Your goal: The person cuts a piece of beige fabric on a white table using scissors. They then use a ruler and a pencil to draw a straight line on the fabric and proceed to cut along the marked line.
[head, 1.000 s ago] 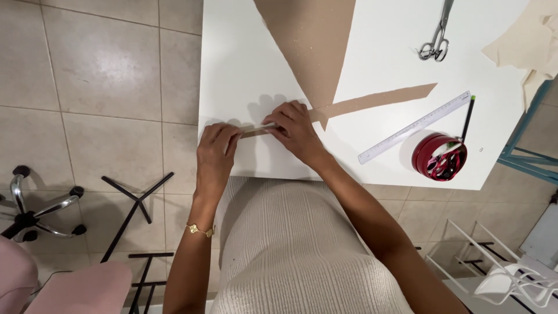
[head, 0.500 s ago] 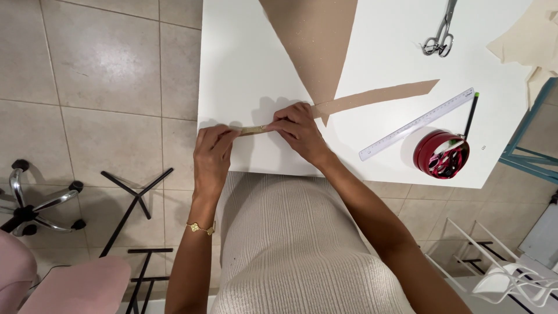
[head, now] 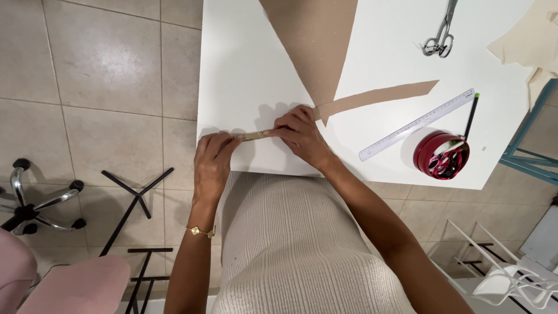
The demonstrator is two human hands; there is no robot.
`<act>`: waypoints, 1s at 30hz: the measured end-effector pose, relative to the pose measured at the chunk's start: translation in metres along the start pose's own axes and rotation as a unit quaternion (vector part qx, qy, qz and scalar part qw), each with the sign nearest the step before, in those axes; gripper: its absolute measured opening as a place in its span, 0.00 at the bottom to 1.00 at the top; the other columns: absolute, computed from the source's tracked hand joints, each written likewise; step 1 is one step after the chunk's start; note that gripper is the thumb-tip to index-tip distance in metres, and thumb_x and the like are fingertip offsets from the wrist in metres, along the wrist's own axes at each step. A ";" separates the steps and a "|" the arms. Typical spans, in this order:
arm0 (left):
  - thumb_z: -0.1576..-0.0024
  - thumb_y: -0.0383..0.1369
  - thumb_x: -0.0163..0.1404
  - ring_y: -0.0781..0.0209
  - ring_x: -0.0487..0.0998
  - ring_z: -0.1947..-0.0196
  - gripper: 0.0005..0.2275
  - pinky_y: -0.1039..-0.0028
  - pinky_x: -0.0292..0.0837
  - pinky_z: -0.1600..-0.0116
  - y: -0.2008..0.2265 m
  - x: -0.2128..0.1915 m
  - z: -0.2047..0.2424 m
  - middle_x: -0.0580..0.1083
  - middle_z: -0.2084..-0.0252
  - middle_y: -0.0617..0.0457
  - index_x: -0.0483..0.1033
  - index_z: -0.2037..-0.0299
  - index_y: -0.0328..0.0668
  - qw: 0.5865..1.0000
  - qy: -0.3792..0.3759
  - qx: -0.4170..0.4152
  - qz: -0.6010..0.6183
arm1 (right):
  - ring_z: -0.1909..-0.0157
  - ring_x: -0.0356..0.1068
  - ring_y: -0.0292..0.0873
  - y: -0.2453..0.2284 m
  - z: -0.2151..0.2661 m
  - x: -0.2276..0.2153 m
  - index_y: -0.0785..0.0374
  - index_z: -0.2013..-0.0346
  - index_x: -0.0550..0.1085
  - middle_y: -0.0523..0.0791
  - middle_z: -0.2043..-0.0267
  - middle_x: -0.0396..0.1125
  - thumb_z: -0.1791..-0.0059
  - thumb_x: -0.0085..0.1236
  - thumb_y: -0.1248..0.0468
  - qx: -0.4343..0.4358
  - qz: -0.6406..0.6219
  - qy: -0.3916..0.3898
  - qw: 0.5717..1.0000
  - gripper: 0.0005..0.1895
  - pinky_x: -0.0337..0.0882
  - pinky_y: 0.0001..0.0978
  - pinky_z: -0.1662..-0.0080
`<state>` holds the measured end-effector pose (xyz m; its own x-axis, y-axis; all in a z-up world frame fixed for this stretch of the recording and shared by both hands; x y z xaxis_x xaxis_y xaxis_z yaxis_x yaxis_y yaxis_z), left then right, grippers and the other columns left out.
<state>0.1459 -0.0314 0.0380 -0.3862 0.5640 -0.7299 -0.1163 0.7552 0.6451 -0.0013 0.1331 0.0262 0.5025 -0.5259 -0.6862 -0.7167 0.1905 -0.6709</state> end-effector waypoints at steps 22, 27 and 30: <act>0.37 0.17 0.61 0.51 0.81 0.55 0.05 0.67 0.82 0.54 -0.002 -0.008 -0.022 0.77 0.59 0.48 0.83 0.55 0.35 0.990 -0.026 -0.121 0.072 | 0.52 0.70 0.40 0.002 -0.023 0.038 0.49 0.55 0.80 0.36 0.56 0.73 0.45 0.69 0.61 0.118 -0.023 -0.067 0.990 0.06 0.58 0.41 0.39; 0.37 0.18 0.62 0.52 0.81 0.56 0.03 0.68 0.82 0.55 -0.003 -0.009 -0.026 0.77 0.60 0.49 0.84 0.57 0.34 0.992 -0.017 -0.105 0.060 | 0.55 0.69 0.40 0.001 -0.027 0.035 0.50 0.57 0.80 0.37 0.58 0.73 0.45 0.69 0.63 0.129 -0.048 -0.063 0.989 0.04 0.57 0.40 0.38; 0.37 0.17 0.61 0.51 0.82 0.56 0.04 0.68 0.83 0.55 -0.004 -0.007 -0.022 0.77 0.60 0.47 0.84 0.57 0.33 0.995 -0.017 -0.086 0.042 | 0.55 0.70 0.40 0.001 -0.028 0.032 0.50 0.58 0.80 0.36 0.58 0.74 0.45 0.69 0.64 0.131 -0.049 -0.062 0.988 0.05 0.58 0.40 0.39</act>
<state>0.1295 -0.0458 0.0458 -0.3697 0.6361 -0.6773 -0.2414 0.6381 0.7311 0.0008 0.0934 0.0114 0.6307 -0.4499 -0.6324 -0.5201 0.3598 -0.7746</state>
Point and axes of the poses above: each hand's wrist, its own z-axis away from the middle knuckle, its own x-axis out of the palm, y = z × x, the point moved 7 cm from there along -z, towards the middle knuckle
